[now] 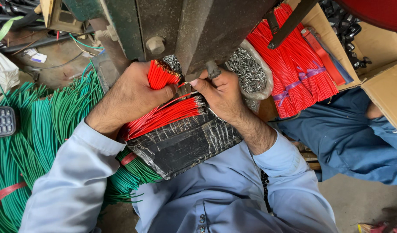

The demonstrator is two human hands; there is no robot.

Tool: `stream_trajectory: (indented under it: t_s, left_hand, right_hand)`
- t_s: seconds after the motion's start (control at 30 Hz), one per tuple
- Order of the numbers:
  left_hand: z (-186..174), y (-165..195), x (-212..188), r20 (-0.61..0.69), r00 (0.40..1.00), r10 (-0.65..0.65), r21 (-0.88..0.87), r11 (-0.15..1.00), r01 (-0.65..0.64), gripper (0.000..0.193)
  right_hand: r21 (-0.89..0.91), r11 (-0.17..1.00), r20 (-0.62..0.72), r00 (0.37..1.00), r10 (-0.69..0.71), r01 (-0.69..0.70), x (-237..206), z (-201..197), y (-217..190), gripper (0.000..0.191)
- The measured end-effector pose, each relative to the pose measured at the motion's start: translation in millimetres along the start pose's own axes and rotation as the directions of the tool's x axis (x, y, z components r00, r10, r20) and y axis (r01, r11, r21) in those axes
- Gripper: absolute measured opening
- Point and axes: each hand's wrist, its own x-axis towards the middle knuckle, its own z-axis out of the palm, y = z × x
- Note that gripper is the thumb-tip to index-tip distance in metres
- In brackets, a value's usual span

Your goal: The person holds a bundle of red insulated wires and, one at a time, inserts the stripped end of a wire with a metal terminal into a bench-mounted crimping press, operates the press to crimp the terminal onto the wire, and sets the finished wire onto a growing pile on the work surface.

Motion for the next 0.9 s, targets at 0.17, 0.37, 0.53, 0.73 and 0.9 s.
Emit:
stream_trajectory:
  t_s: [0.17,0.37,0.53,0.73,0.9]
  left_hand:
    - [0,-2,1,0.003,1.000,-0.004,0.005,1.000,0.004,0.014]
    - [0,-1,0,0.003,1.000,-0.021,-0.026,0.999,0.021,0.014]
    - [0,4,-1,0.031,0.999,-0.009,-0.055,0.998,0.010,0.015]
    - [3,6,-3,0.052,0.998,0.033,0.017,0.999,-0.034,0.016]
    - [1,2,-1,0.037,0.998,0.055,-0.057,0.997,-0.053,0.015]
  right_hand:
    - [0.066,0.997,0.029,0.999,-0.035,0.033,2,-1,-2,0.008]
    - [-0.019,0.999,0.009,0.999,-0.031,0.031,2,1,-10,0.007]
    - [0.074,0.995,0.111,0.991,-0.075,0.067,-6,-10,-33,0.014]
    - [-0.435,0.887,0.170,0.982,-0.084,0.152,-18,-46,-63,0.013]
    - [-0.574,0.809,0.289,0.956,0.060,0.123,-17,-60,-67,0.018]
